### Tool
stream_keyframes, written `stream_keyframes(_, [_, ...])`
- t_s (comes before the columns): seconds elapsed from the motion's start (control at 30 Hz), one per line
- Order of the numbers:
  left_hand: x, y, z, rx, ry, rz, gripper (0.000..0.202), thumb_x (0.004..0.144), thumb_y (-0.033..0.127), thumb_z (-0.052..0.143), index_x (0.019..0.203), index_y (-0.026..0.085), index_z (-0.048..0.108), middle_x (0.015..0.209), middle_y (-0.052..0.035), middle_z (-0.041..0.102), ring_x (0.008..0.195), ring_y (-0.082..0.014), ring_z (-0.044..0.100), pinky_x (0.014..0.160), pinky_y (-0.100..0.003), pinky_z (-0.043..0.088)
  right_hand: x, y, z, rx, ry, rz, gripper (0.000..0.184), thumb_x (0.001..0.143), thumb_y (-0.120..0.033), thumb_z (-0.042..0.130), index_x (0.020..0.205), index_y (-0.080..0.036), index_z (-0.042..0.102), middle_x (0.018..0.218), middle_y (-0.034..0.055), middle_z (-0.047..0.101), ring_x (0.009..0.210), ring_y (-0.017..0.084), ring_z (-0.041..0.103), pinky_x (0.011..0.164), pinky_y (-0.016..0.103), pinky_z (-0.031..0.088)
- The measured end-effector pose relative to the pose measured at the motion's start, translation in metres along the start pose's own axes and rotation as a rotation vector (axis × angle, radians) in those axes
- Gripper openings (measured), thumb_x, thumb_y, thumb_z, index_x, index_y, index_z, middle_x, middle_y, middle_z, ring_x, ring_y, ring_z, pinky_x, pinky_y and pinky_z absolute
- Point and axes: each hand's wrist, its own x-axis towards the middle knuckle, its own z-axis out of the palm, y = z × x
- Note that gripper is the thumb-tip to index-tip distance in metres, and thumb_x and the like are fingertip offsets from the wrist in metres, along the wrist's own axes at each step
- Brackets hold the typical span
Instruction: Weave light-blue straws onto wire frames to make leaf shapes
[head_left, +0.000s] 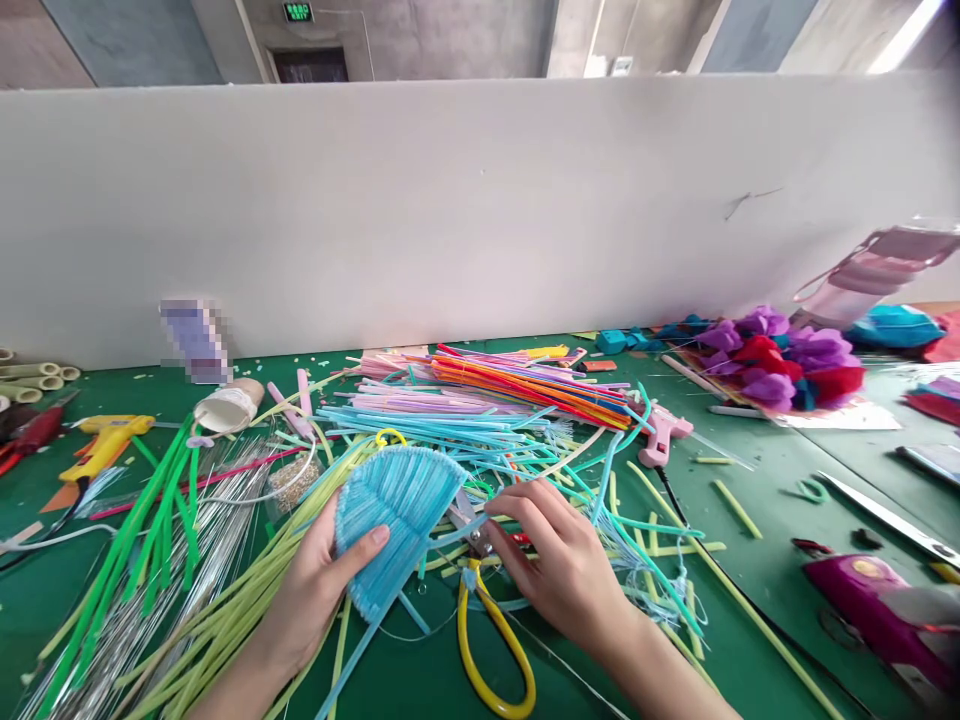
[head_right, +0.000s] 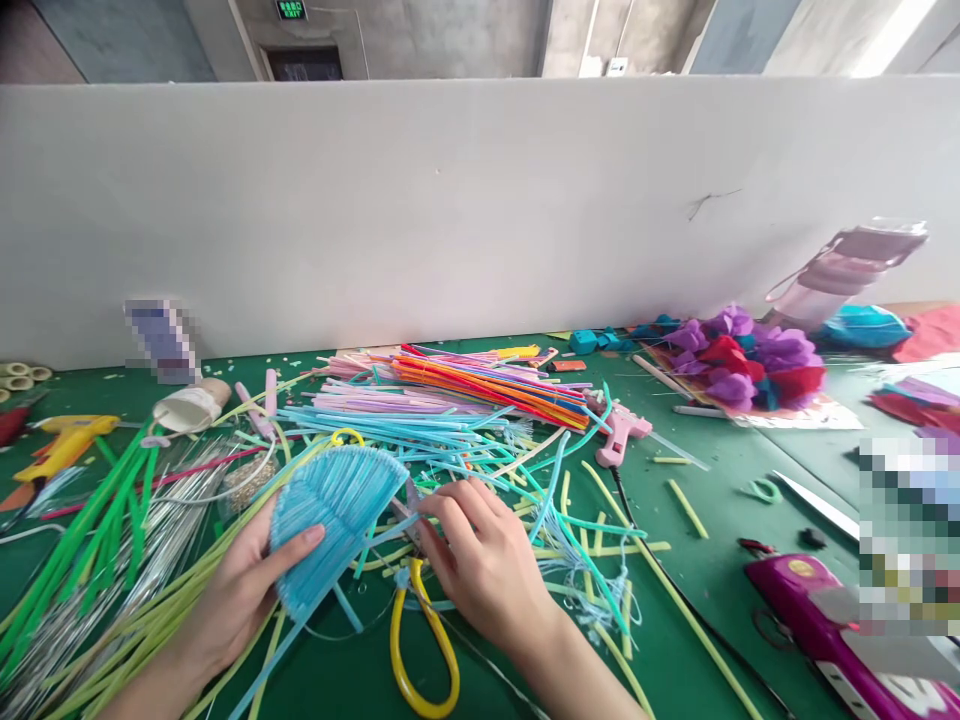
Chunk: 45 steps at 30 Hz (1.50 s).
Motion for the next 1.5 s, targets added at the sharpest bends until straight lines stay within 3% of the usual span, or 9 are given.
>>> stream_keyframes(0.2, [-0.001,-0.002,-0.001,0.012,-0.018,0.02,0.092,0.074,0.036,0.081,0.152,0.022,0.033,0.134,-0.0146,0.063,0.12,-0.0346,0.061,0.096,-0.038,0.054,0.001,-0.01,0.002,0.096,-0.022,-0.007,0.018,0.089,-0.009,0.059,0.106,-0.017,0.06,0.093,0.007,0.069,0.084,0.019,0.058,0.075,0.033,0.051])
stream_keyframes(0.37, [-0.001,-0.001,0.001,0.007,0.007,0.019,0.097,0.071,0.038,0.082,0.152,0.022,0.032,0.133,-0.0145,0.064,0.119,-0.0354,0.062,0.095,-0.04,0.055,-0.003,-0.007,0.009,-0.058,-0.032,-0.071,0.035,0.089,-0.006,0.057,0.12,-0.02,0.063,0.109,0.009,0.07,0.098,0.024,0.057,0.085,0.04,0.053])
stream_keyframes(0.5, [0.0,-0.001,0.002,0.011,0.002,0.006,0.095,0.072,0.037,0.081,0.152,0.023,0.032,0.132,-0.0129,0.065,0.119,-0.0343,0.062,0.094,-0.039,0.055,-0.007,-0.007,0.011,-0.119,-0.006,0.03,0.049,0.09,-0.005,0.052,0.134,-0.027,0.058,0.143,0.0133,0.048,0.122,0.031,0.048,0.096,0.05,0.05])
stream_keyframes(0.63, [-0.002,0.002,0.004,-0.003,0.032,-0.017,0.093,0.07,0.036,0.083,0.15,0.023,0.036,0.129,-0.0115,0.068,0.116,-0.0337,0.064,0.091,-0.037,0.057,-0.007,-0.01,0.013,0.108,-0.03,0.276,0.055,0.096,-0.018,0.048,0.148,-0.033,0.038,0.159,0.0117,0.024,0.139,0.032,0.037,0.103,0.052,0.047])
stream_keyframes(0.73, [-0.004,0.004,0.005,-0.037,0.045,-0.045,0.095,0.069,0.034,0.084,0.15,0.024,0.035,0.127,-0.0108,0.069,0.114,-0.0332,0.066,0.089,-0.037,0.058,-0.003,-0.008,0.015,0.552,-0.028,0.584,0.061,0.095,-0.036,0.055,0.149,-0.027,0.03,0.145,0.0175,0.044,0.117,0.025,0.06,0.089,0.043,0.056])
stream_keyframes(0.8, [-0.004,0.005,0.005,-0.051,0.047,-0.07,0.097,0.067,0.033,0.085,0.15,0.024,0.035,0.124,-0.0116,0.07,0.111,-0.0339,0.067,0.088,-0.039,0.058,0.001,-0.007,0.015,0.863,-0.124,0.742,0.058,0.09,-0.043,0.062,0.139,-0.02,0.042,0.122,0.0151,0.063,0.099,0.022,0.067,0.082,0.038,0.058])
stream_keyframes(1.0, [-0.009,0.003,0.012,-0.079,0.019,-0.101,0.094,0.068,0.031,0.084,0.149,0.025,0.036,0.117,-0.0108,0.073,0.106,-0.033,0.07,0.091,-0.041,0.057,0.012,-0.012,0.01,1.209,-0.332,0.809,0.039,0.078,-0.045,0.077,0.1,-0.015,0.066,0.088,0.0046,0.071,0.081,0.015,0.066,0.076,0.028,0.052])
stream_keyframes(1.3, [-0.022,0.006,0.009,-0.092,-0.132,-0.237,0.07,0.053,0.028,0.088,0.12,0.02,0.068,0.103,-0.0128,0.077,0.103,-0.0418,0.069,0.087,-0.052,0.057,0.008,-0.011,0.01,1.199,-0.359,0.922,0.046,0.064,-0.05,0.084,0.08,-0.018,0.056,0.066,-0.0026,0.065,0.062,0.014,0.065,0.059,0.025,0.051])
stream_keyframes(1.5, [-0.017,0.006,0.012,-0.057,-0.107,-0.304,0.059,0.061,0.028,0.087,0.116,0.019,0.066,0.108,-0.0128,0.076,0.103,-0.0355,0.071,0.088,-0.046,0.058,0.007,-0.01,0.013,0.689,-0.258,0.834,0.037,0.077,-0.042,0.076,0.101,-0.018,0.062,0.086,0.0049,0.07,0.078,0.019,0.068,0.068,0.031,0.055])
